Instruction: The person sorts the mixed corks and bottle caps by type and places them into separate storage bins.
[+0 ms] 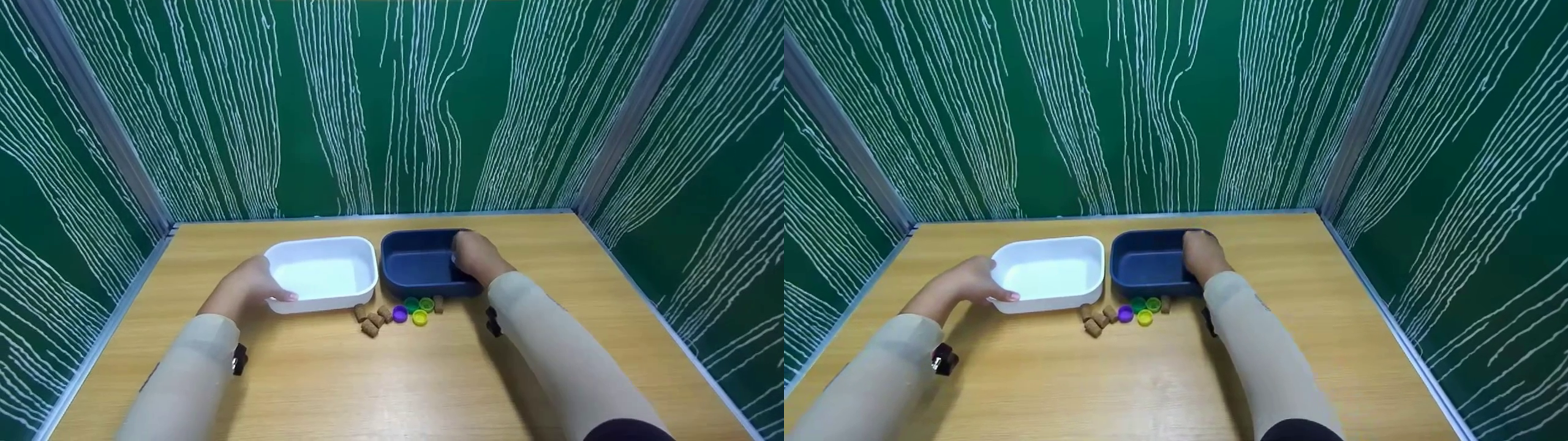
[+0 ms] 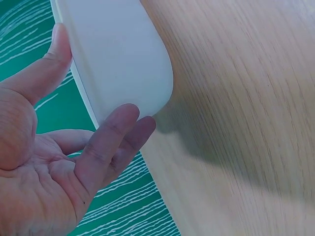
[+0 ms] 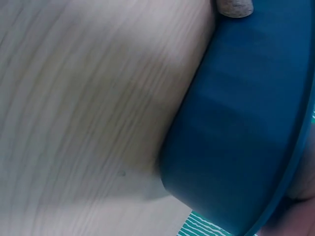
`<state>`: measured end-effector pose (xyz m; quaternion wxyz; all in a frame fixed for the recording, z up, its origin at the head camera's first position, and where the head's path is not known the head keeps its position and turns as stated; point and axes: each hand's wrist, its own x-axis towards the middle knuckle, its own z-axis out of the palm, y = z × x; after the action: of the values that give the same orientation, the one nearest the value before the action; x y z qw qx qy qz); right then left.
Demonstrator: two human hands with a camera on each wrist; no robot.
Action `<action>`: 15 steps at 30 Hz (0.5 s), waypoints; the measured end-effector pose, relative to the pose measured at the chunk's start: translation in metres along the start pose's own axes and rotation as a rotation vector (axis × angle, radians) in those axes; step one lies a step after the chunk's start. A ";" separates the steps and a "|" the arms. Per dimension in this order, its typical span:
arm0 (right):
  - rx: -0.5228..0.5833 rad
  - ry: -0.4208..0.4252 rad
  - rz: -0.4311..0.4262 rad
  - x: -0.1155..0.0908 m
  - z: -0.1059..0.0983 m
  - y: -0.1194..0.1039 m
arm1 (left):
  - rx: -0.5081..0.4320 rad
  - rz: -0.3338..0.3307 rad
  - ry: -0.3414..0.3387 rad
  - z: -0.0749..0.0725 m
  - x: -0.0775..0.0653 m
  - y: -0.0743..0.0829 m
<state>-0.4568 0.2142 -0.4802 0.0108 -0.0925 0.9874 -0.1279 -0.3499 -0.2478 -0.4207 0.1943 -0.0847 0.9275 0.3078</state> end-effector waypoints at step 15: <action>0.001 -0.014 -0.004 0.003 0.006 0.004 | -0.018 -0.007 -0.008 0.001 0.003 0.000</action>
<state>-0.4607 0.2161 -0.4866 0.0173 -0.0954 0.9870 -0.1279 -0.3524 -0.2478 -0.4226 0.1983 -0.0884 0.9237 0.3158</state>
